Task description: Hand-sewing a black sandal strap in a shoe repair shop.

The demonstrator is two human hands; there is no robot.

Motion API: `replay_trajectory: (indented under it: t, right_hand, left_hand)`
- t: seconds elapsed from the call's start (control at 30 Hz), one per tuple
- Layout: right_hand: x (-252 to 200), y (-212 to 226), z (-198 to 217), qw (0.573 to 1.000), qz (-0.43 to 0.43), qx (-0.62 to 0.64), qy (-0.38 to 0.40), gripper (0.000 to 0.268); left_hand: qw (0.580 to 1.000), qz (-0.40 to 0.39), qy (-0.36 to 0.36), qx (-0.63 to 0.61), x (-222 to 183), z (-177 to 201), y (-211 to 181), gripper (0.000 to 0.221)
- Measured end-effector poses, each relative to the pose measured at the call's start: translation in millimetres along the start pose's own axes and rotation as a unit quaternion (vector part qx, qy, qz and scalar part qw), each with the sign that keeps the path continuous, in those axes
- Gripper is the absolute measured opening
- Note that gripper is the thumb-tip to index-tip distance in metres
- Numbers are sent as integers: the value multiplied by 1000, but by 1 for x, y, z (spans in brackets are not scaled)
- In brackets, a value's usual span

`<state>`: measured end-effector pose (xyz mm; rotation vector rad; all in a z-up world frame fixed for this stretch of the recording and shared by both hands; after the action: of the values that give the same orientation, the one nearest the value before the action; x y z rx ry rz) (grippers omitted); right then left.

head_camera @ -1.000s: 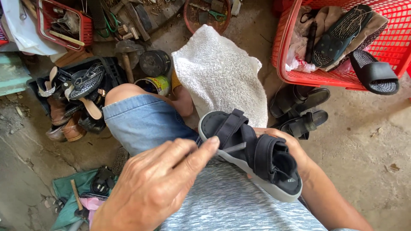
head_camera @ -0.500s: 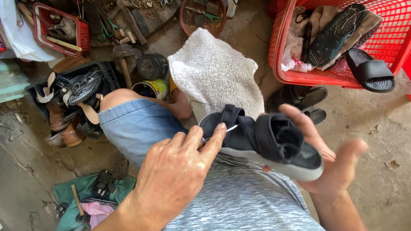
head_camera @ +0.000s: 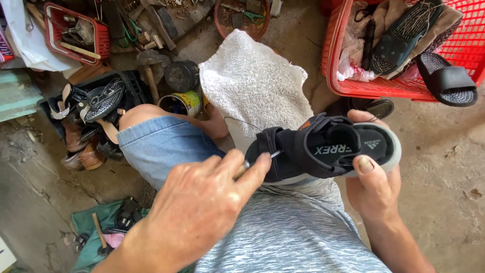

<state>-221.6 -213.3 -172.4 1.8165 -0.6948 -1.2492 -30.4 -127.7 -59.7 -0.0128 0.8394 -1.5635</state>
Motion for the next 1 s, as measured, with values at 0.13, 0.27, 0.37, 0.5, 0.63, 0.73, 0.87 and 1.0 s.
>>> replay_trajectory:
  t: [0.13,0.27,0.37,0.5,0.63,0.73,0.87,1.0]
  right_hand:
    - [7,14,-9,998,5,-44,35,85]
    - [13,11,-5,997,-2,-73,39,86]
    - [17,8,-4,998,-8,-63,30,82]
    - [22,-1,2,999,-21,-29,9,76]
    - [25,-4,0,999,-30,-20,12,79]
    - [26,-7,1,999,-39,-20,12,79]
    - [27,-9,1,999,-44,-20,12,83]
    - [26,-9,1,998,-50,-34,8,84]
  left_hand:
    - [996,29,-10,88,14,6,12,55]
    - [998,41,-23,28,21,8,21,51]
    - [999,45,9,-16,21,9,18,52]
    - [999,23,19,-21,11,7,8,50]
    - [999,35,-10,35,8,11,7,49]
    - [995,26,-36,86,7,17,2,50]
    - [988,36,-44,143,5,18,-1,50]
    - [986,38,-43,159,6,18,4,56]
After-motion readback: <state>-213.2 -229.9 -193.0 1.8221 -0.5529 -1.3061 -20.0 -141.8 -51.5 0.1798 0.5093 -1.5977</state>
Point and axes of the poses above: each hand's wrist, its own x-axis towards the middle knuckle, its own z-axis out of the back of the hand, y = z × x, the point moved 10 cm from there along x, towards the middle knuckle, and after that the axes turned 7 degrees about -x, right-handed, at the moved point
